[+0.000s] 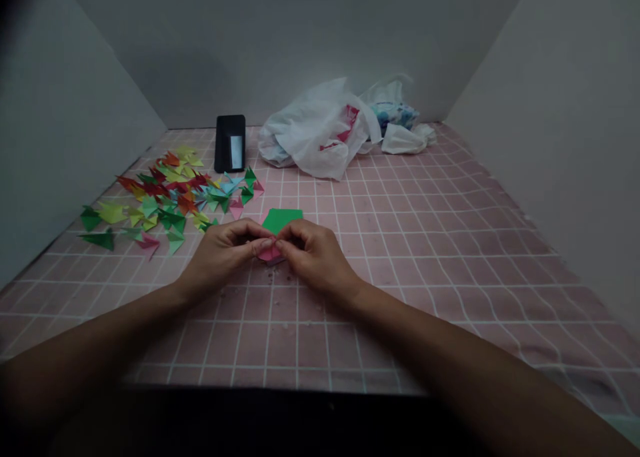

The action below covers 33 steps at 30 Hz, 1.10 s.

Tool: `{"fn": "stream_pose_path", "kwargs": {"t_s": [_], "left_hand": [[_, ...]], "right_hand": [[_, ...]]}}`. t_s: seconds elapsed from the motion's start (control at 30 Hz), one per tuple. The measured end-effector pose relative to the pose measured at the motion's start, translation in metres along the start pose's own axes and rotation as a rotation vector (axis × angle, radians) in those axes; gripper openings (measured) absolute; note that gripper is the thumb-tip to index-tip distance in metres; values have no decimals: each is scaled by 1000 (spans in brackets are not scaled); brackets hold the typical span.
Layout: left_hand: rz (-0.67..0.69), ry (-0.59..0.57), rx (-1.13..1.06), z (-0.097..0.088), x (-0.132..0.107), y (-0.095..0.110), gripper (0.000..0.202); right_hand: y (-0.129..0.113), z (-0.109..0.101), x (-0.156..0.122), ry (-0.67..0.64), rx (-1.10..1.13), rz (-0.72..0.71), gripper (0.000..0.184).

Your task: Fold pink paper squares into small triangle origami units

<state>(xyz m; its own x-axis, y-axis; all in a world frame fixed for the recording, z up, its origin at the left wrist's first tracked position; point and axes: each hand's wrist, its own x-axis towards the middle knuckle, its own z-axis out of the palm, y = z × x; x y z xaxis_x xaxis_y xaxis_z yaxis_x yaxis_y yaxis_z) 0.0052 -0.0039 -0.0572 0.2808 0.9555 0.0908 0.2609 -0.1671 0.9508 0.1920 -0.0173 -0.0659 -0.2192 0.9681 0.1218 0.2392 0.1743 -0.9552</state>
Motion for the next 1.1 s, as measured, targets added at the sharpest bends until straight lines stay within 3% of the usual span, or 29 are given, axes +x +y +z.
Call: {"fn": "stream_pose_path", "kwargs": {"t_s": [0.5, 0.83, 1.1], "left_hand": [[-25, 3, 0, 2, 0, 3, 10], [-141, -79, -183, 0, 0, 5, 16], [-154, -76, -164, 0, 2, 4, 19]], "right_hand": [[1, 1, 1, 16, -4, -19, 6], [-1, -1, 1, 37, -64, -30, 13], [0, 0, 0, 31, -53, -36, 13]]}}
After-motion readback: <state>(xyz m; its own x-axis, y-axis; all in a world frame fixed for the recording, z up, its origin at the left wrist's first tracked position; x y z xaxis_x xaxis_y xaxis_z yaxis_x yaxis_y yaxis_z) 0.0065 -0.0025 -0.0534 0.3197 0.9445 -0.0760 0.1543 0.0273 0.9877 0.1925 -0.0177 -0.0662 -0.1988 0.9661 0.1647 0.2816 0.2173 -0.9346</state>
